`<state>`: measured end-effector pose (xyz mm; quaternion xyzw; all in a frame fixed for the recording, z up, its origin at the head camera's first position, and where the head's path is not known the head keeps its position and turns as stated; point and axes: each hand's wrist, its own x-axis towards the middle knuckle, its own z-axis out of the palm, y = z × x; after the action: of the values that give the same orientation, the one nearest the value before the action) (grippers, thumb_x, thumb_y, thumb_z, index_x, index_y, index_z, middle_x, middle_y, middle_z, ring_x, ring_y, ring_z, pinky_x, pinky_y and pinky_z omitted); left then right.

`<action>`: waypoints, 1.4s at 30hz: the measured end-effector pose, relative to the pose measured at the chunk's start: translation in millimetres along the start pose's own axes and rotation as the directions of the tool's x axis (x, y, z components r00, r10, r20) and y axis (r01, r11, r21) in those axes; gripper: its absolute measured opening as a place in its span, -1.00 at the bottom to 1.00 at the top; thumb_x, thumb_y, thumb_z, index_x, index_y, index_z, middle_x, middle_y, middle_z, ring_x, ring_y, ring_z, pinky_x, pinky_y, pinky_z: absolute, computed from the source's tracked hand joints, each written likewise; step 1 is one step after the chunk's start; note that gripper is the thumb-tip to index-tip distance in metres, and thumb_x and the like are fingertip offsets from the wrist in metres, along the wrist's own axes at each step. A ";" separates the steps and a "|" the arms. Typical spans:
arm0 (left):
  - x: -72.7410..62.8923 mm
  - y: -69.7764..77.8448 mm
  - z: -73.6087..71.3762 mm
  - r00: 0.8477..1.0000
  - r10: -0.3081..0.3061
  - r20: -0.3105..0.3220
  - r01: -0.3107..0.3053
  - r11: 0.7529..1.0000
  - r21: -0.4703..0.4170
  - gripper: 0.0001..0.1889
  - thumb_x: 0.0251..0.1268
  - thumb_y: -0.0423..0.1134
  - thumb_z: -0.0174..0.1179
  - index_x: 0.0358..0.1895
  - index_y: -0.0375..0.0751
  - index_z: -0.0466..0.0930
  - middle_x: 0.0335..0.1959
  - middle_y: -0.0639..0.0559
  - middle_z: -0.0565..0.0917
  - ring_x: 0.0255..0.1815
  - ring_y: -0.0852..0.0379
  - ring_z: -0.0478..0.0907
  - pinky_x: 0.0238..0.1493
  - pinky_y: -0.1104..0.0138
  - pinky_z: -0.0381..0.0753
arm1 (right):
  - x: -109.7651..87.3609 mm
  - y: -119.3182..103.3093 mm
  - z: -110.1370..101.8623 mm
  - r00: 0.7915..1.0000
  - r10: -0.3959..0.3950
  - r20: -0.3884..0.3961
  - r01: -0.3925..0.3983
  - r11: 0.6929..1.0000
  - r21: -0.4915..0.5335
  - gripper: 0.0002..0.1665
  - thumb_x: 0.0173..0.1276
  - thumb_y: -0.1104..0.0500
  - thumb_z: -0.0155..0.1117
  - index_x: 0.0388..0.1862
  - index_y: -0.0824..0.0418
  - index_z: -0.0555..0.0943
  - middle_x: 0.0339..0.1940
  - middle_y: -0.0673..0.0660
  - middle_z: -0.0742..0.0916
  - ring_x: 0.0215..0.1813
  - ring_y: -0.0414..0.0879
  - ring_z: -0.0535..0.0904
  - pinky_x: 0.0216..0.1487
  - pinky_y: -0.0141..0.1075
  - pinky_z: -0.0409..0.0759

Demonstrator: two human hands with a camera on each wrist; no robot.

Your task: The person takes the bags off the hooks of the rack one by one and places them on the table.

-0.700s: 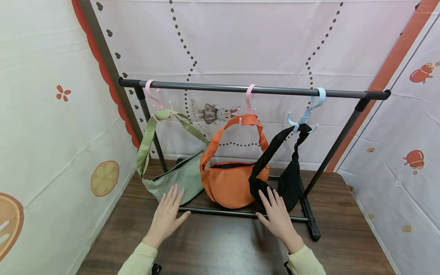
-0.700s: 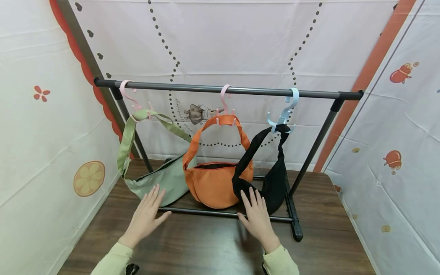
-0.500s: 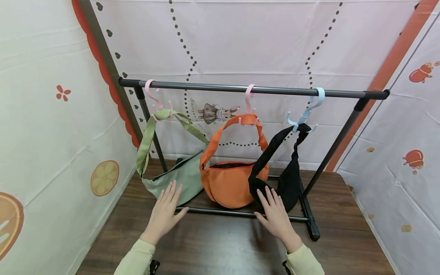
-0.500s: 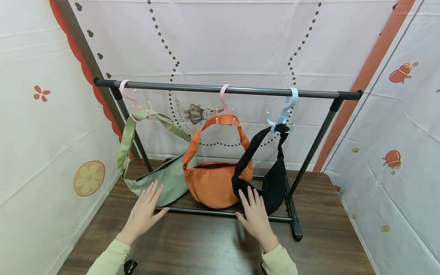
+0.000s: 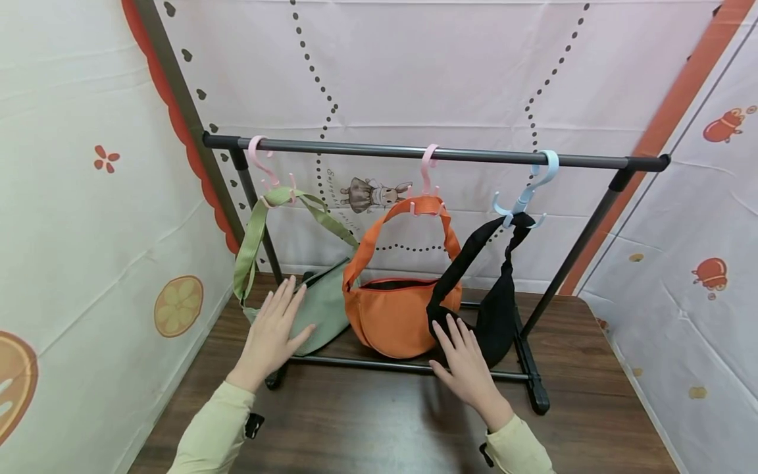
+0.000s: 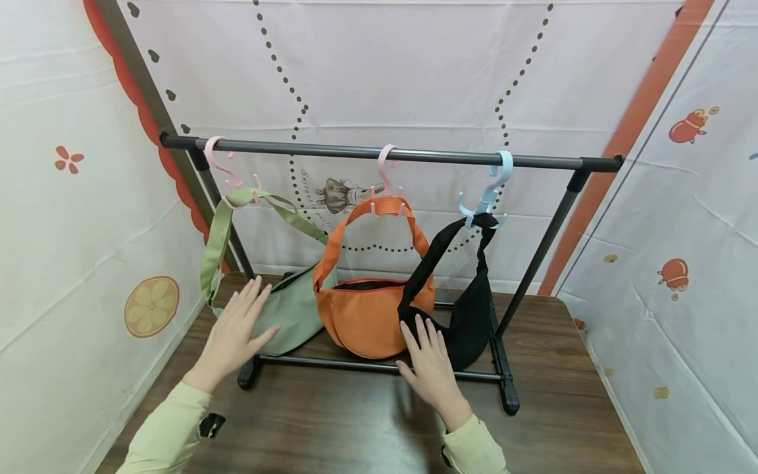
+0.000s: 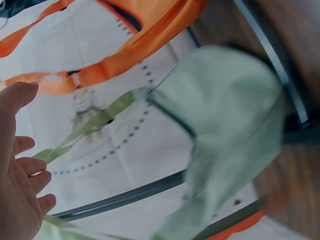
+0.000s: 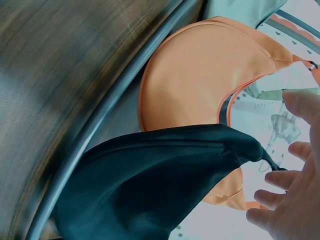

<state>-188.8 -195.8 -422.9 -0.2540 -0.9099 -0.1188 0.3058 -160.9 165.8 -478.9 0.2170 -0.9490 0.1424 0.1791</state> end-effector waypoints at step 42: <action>127.8 -39.6 -105.7 0.944 0.087 -0.320 -0.077 0.996 0.045 -0.36 -0.04 -0.41 0.27 0.22 -0.37 0.33 0.27 -0.28 0.30 0.26 -0.17 0.26 0.28 0.08 0.21 | 22.1 -38.3 9.3 0.989 -0.126 0.083 0.125 0.992 0.009 -0.17 0.21 -0.02 0.25 0.40 0.09 0.16 0.39 0.27 0.22 0.37 0.19 0.11 0.23 0.12 0.23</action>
<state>-244.9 -218.6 -263.5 -0.2641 -0.8384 -0.1314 0.4584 -164.4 121.5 -471.0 0.2824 -0.9398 0.1236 0.1474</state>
